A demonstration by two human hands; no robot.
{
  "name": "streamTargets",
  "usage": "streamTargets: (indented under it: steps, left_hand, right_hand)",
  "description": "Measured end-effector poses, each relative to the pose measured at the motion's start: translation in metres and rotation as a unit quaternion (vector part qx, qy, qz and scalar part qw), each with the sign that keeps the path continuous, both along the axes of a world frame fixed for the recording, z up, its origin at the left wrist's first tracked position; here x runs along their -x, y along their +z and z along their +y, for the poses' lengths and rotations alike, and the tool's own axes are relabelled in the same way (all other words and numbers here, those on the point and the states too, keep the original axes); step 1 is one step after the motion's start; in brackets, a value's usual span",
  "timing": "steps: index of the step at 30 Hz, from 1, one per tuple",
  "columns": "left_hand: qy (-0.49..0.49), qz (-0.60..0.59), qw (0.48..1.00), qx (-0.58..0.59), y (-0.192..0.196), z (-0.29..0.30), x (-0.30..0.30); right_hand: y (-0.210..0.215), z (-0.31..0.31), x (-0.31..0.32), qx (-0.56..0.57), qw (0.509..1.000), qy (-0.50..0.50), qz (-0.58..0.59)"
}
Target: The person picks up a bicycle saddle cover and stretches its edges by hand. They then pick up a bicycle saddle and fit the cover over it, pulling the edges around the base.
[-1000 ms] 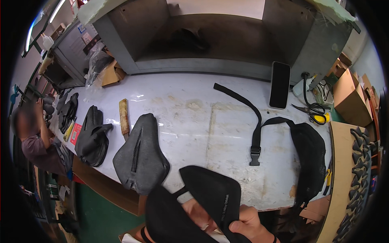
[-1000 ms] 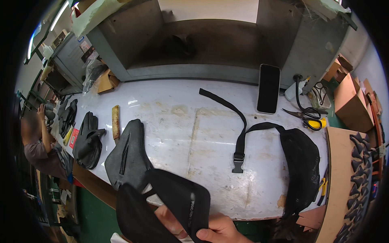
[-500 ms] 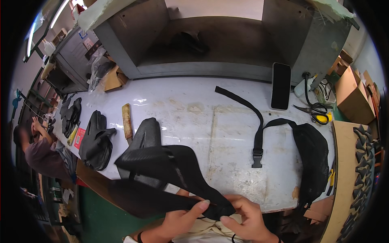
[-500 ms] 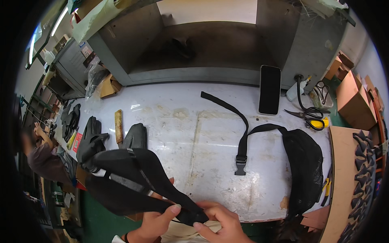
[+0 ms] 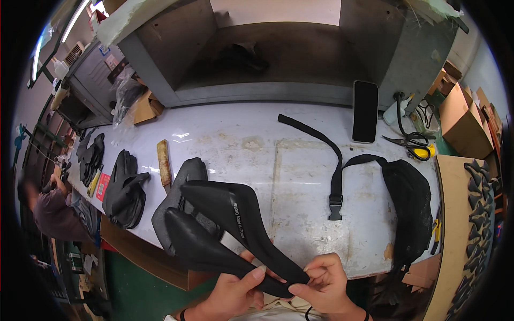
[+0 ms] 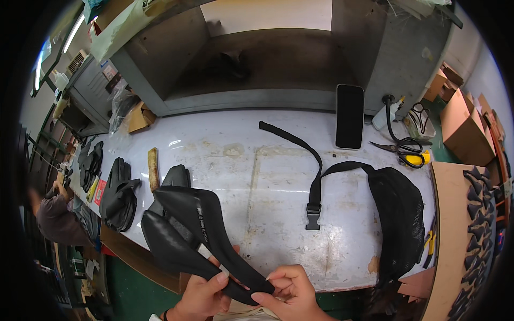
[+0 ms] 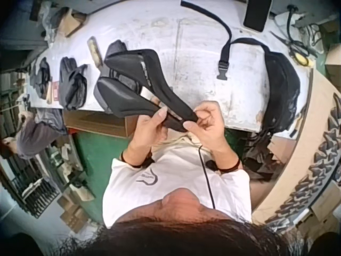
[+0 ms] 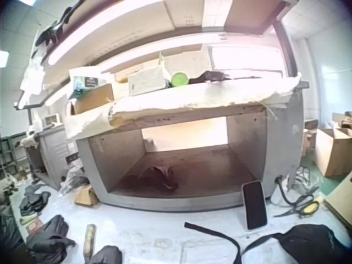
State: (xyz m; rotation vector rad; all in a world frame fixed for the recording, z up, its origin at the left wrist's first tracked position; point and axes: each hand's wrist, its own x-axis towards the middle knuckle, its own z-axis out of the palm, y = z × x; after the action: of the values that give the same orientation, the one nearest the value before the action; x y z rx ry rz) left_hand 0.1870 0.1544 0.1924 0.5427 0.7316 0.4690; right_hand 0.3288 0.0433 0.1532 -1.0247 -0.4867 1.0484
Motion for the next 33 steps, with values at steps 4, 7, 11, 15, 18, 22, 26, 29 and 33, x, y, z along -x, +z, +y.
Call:
streamTargets:
  steps: [4, 7, 11, 15, 18, 22, 26, 29, 33]
  left_hand:
    - [0.057, -0.006, 0.996, 0.07, 0.017, -0.012, -0.013]
    - [0.01, -0.039, 0.99, -0.132, -0.012, -0.032, 0.008]
    - [-0.197, -0.04, 0.819, -0.537, -0.06, 0.008, 0.009]
    - [-0.139, -0.03, 0.949, -0.282, -0.039, 0.009, 0.001]
    - [-0.173, 0.033, 0.942, -0.284, -0.046, 0.002, 0.003]
    - [-0.082, -0.017, 0.976, -0.202, -0.045, -0.01, -0.007]
    - [-0.098, -0.101, 0.99, 0.023, -0.047, -0.008, -0.008]
    - [-0.107, -0.044, 0.964, -0.239, -0.05, -0.003, -0.007]
    - [-0.134, -0.039, 0.97, -0.2, -0.041, -0.005, -0.01]
  right_hand:
    - [0.008, -0.005, -0.003, 0.012, 1.0, -0.005, 0.026]
    - [0.0, -0.011, -0.011, 0.02, 0.997, -0.01, -0.081]
    - [0.013, 0.015, -0.014, -0.033, 0.983, -0.165, 0.078]
    - [0.02, 0.022, -0.016, 0.033, 0.992, -0.04, 0.111]
    - [0.015, 0.025, -0.012, 0.064, 0.997, 0.026, 0.033]
    - [0.015, 0.021, -0.002, 0.059, 0.998, 0.009, 0.033]
    - [0.017, 0.022, 0.001, 0.027, 0.997, -0.033, 0.072]
    - [0.027, 0.021, 0.0, 0.052, 0.992, -0.03, 0.108]
    - [0.018, 0.016, -0.002, 0.058, 0.964, -0.025, -0.258]
